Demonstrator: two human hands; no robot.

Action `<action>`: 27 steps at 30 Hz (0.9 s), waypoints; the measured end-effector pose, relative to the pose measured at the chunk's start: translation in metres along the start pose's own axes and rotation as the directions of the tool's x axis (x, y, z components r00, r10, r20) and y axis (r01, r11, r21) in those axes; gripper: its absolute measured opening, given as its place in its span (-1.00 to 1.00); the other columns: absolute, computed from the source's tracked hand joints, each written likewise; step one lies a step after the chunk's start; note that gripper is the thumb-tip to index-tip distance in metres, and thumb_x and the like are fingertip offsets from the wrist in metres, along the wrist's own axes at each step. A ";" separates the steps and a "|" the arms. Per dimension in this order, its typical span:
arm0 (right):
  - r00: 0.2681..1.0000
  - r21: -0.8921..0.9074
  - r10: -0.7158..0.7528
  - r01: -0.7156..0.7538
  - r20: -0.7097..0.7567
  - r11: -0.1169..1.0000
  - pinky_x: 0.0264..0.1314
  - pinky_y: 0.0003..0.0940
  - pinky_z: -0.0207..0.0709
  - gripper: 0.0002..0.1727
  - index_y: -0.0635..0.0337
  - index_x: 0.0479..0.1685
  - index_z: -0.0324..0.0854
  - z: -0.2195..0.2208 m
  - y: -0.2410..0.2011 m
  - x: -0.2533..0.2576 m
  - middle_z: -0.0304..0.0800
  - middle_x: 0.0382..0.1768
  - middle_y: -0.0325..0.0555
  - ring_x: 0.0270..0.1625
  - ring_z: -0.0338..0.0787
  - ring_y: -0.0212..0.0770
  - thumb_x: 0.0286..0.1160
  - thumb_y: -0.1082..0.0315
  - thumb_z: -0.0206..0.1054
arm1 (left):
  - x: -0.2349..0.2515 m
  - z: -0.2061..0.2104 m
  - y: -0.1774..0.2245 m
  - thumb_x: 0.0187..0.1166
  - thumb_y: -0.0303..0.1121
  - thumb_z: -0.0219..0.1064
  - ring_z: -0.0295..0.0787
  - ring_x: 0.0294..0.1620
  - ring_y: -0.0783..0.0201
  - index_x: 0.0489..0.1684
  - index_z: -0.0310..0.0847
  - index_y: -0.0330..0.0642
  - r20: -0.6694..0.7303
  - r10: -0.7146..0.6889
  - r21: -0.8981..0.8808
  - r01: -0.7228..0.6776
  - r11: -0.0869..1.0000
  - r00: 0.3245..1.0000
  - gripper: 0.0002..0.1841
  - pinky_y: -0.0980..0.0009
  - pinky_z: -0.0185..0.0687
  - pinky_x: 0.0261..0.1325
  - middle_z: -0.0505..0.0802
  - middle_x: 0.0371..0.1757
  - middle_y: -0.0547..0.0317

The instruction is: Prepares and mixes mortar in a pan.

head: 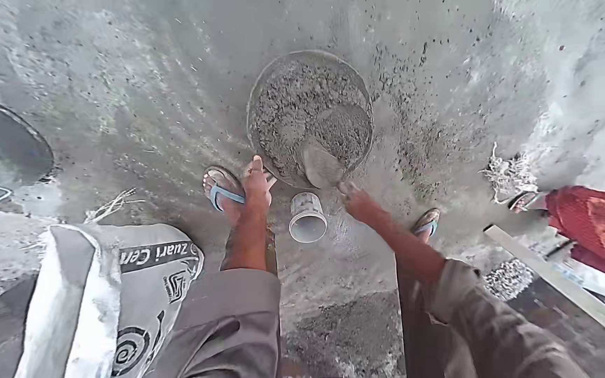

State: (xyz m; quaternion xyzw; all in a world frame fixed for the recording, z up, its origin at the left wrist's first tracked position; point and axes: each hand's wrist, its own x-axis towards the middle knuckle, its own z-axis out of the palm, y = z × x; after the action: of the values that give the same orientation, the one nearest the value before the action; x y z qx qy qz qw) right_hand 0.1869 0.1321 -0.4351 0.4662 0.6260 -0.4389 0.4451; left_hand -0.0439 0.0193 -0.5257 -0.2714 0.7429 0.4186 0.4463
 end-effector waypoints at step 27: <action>0.981 -0.255 -0.033 -0.018 -0.193 0.967 0.18 0.46 0.55 -0.37 0.28 0.65 0.34 -0.012 -0.067 0.015 0.70 0.21 0.53 0.24 0.74 0.52 0.84 -0.01 -0.04 | -0.170 -0.263 0.127 0.63 -0.53 0.29 0.83 -0.03 0.23 0.38 0.47 -0.51 -0.302 0.418 0.396 -0.286 0.872 0.857 -0.62 0.23 0.81 0.09 0.80 0.08 -0.16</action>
State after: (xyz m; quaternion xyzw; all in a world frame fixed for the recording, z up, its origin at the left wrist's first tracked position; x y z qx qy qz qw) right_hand 0.1173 0.1344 -0.4384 0.4434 0.7200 -0.3083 0.4358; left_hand -0.1795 -0.1391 -0.2600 -0.1238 0.9125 0.3001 0.2490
